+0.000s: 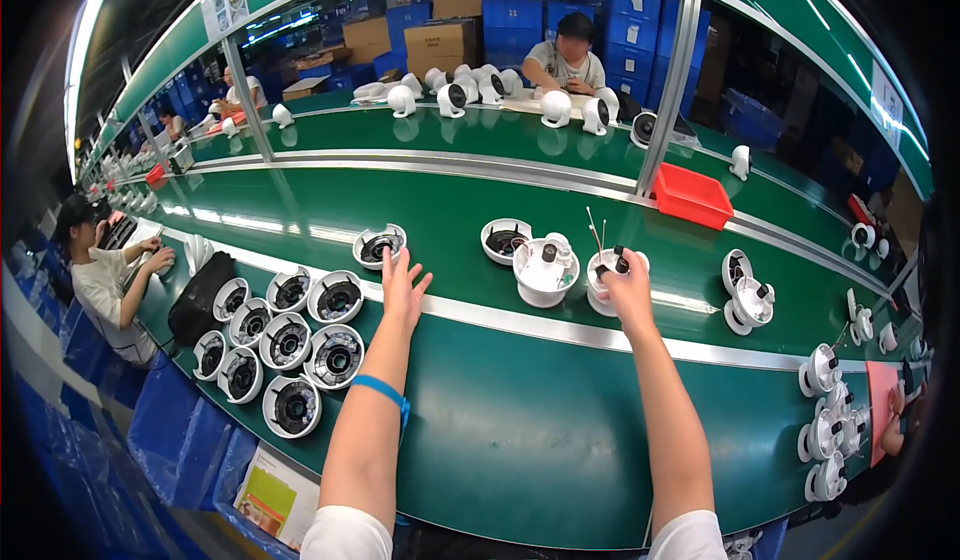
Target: Assemble components of a white circular surveillance camera on a factory assembly line, including plugging in wires and securing parts with a screwdriver.
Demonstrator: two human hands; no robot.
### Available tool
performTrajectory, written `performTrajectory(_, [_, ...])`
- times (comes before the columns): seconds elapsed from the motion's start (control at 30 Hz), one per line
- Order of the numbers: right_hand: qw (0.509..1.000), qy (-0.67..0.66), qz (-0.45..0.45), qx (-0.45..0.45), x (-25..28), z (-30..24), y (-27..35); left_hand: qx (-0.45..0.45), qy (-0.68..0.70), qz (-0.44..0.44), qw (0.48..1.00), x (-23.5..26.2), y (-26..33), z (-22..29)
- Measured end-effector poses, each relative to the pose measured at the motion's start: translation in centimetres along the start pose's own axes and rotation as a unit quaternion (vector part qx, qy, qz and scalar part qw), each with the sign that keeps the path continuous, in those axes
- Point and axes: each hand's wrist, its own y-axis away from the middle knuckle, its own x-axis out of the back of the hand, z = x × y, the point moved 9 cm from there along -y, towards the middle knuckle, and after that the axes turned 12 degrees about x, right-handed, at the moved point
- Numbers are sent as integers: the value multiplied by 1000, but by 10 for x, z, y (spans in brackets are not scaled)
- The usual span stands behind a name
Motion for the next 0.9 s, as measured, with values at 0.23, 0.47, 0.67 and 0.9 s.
performTrajectory(0.23, [987, 72, -102, 105, 44, -63, 47, -203, -450, 202, 846, 20, -3, 32])
performTrajectory(0.47, [932, 219, -237, 167, 50, -123, 120, -342, -361, 94, 862, -49, 114, 7])
performTrajectory(0.67, [879, 276, -299, 249, 19, -147, 159, 9, -40, -2, 999, -62, 182, -68])
performTrajectory(0.9, [917, 200, -225, 262, -8, -109, 158, 188, 67, -172, 965, -83, 210, -122])
